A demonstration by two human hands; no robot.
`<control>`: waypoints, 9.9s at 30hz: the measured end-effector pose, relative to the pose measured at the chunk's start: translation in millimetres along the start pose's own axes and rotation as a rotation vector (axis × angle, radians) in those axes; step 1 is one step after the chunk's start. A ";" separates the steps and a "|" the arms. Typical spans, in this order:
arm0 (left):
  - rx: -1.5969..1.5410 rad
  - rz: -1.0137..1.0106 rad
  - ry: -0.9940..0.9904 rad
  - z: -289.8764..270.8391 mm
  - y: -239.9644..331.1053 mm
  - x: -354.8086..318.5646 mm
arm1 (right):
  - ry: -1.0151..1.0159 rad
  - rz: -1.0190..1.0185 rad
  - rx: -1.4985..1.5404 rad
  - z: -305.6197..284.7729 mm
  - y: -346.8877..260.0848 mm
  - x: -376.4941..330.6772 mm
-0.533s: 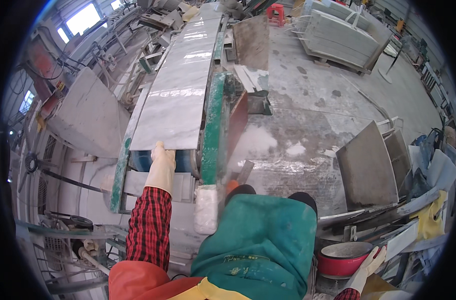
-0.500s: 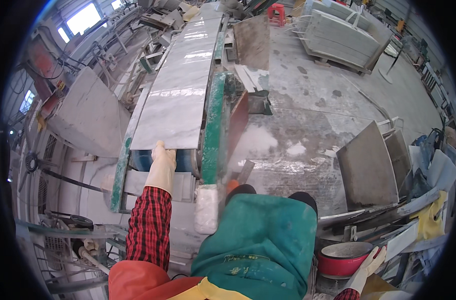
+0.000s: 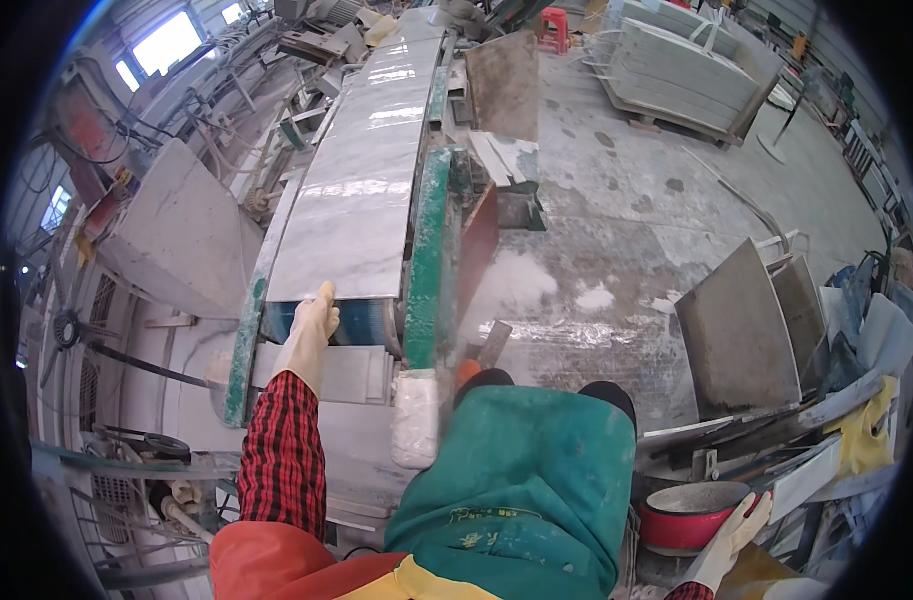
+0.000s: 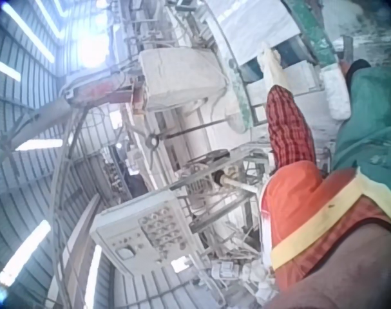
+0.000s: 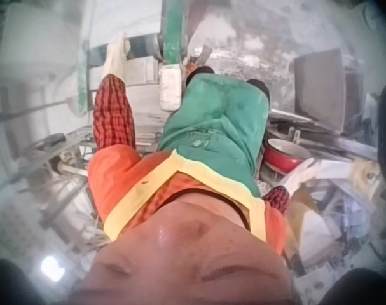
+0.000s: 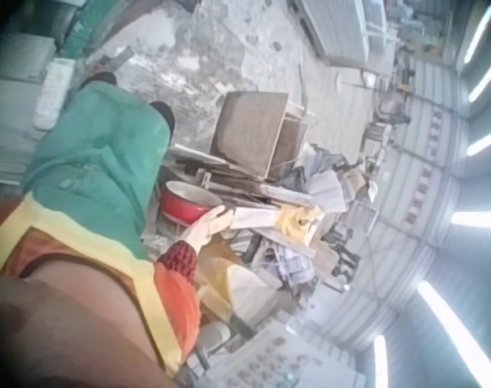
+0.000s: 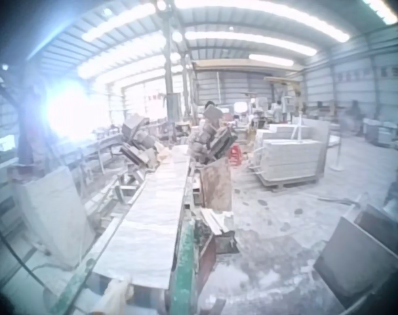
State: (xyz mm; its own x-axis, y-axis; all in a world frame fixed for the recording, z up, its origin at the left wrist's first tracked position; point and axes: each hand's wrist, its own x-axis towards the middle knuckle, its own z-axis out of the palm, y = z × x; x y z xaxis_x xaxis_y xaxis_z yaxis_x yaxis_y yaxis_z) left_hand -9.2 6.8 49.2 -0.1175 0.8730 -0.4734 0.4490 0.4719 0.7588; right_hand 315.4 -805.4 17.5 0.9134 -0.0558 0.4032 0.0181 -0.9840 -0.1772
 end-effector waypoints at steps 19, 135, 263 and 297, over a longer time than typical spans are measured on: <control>0.438 1.531 -0.318 68.1 18.5 -117.8 | -0.066 0.012 -0.273 2.8 6.5 78.3; -1.314 0.114 -0.573 105.2 67.2 -170.7 | -0.323 -1.644 0.774 -87.5 -555.9 49.2; 0.780 1.575 -0.138 142.5 6.5 -130.7 | 0.208 0.134 -0.231 19.0 14.4 100.3; 0.625 1.640 -0.057 142.1 -3.1 -116.5 | 0.178 0.119 -0.132 -1.0 -21.9 71.4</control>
State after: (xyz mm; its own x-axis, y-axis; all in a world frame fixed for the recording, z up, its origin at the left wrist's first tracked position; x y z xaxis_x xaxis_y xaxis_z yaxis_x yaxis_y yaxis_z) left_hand 128.9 -113.9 38.4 0.7870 0.3444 0.5119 0.3056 -0.9384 0.1615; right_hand 379.8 -788.0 51.1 0.8199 -0.1901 0.5401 -0.1491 -0.9816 -0.1191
